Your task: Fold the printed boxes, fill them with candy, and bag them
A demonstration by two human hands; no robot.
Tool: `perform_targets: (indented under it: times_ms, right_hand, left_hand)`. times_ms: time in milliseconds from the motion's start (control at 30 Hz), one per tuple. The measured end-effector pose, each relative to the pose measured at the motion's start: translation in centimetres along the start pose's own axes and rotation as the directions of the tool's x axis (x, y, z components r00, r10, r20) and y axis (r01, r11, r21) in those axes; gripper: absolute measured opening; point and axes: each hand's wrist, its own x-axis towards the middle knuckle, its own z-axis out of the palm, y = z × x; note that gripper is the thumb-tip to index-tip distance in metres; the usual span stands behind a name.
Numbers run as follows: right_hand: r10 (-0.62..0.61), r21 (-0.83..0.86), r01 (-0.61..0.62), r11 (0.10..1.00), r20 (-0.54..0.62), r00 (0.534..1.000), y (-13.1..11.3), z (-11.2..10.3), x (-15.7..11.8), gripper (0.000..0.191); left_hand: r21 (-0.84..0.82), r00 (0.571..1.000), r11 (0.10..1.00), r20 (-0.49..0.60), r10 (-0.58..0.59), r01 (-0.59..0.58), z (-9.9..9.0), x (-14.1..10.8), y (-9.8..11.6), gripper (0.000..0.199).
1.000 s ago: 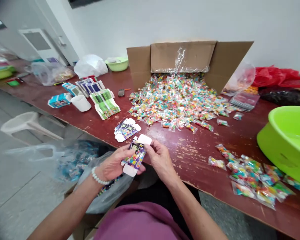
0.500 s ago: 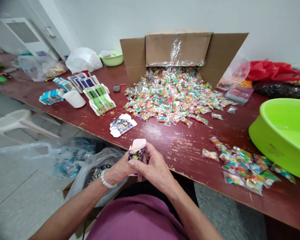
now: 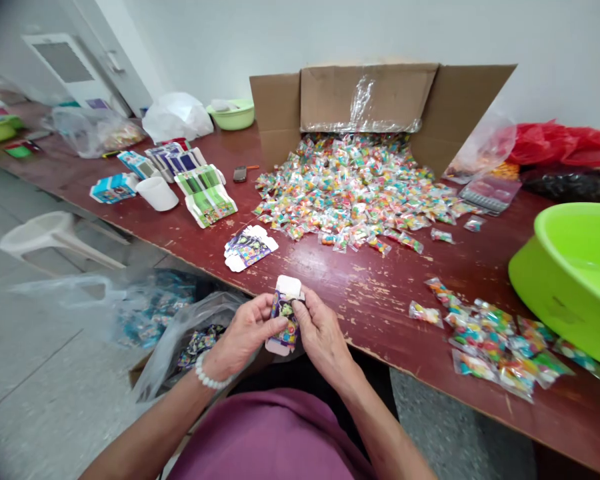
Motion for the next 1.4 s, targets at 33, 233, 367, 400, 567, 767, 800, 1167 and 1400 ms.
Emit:
perform_targets:
  times_ms: [33, 233, 367, 400, 567, 767, 800, 1167, 1400]
  right_hand:
    - [0.012, 0.052, -0.011, 0.999, -0.017, 1.000, 0.1, 0.2, 0.0, 0.042]
    - [0.034, 0.264, 0.024, 0.964, -0.211, 0.977, 1.0, 1.6, -0.3, 0.038]
    - [0.044, 0.278, 0.013, 0.961, -0.199, 0.979, 0.9, 1.1, -0.4, 0.024]
    - [0.058, 0.276, -0.004, 0.961, -0.190, 0.980, 0.8, 0.8, -0.4, 0.022]
    - [0.161, 0.244, -0.139, 0.960, -0.070, 0.984, 0.3, -1.0, 0.3, 0.029]
    - [0.175, 0.257, -0.183, 0.949, 0.052, 0.983, -0.4, -2.3, 1.0, 0.039]
    - [0.164, 0.223, -0.177, 0.959, 0.078, 0.983, -0.4, -2.4, 1.0, 0.035]
    - [-0.084, -0.116, 0.092, 0.989, 0.071, 0.994, 0.5, -2.1, -0.2, 0.025]
    - [0.013, -0.144, 0.013, 0.990, 0.175, 0.984, -0.2, -2.2, 0.2, 0.018]
  left_hand:
    - [-0.017, 0.999, 0.999, -0.040, 0.029, -0.029, 0.1, -0.2, 0.0, 0.049]
    - [-0.062, 0.977, 0.983, -0.138, 0.165, -0.174, 1.3, -0.7, -0.3, 0.071]
    - [-0.051, 0.982, 0.984, -0.082, 0.169, -0.173, 1.0, -0.6, -0.4, 0.056]
    - [-0.051, 0.985, 0.986, -0.064, 0.158, -0.162, 0.9, -0.6, -0.4, 0.052]
    - [-0.057, 0.993, 0.992, 0.025, 0.113, -0.112, 0.4, -0.6, -0.4, 0.044]
    - [0.003, 0.988, 0.995, 0.115, 0.101, -0.102, 0.4, -1.0, -0.6, 0.036]
    - [0.011, 0.987, 0.994, 0.118, 0.109, -0.111, 0.4, -1.1, -0.7, 0.036]
    - [-0.094, 0.973, 0.981, 0.174, -0.153, 0.171, 0.7, -0.7, -1.2, 0.046]
    - [-0.123, 0.969, 0.964, 0.100, -0.224, 0.236, 0.9, 0.2, -1.9, 0.065]
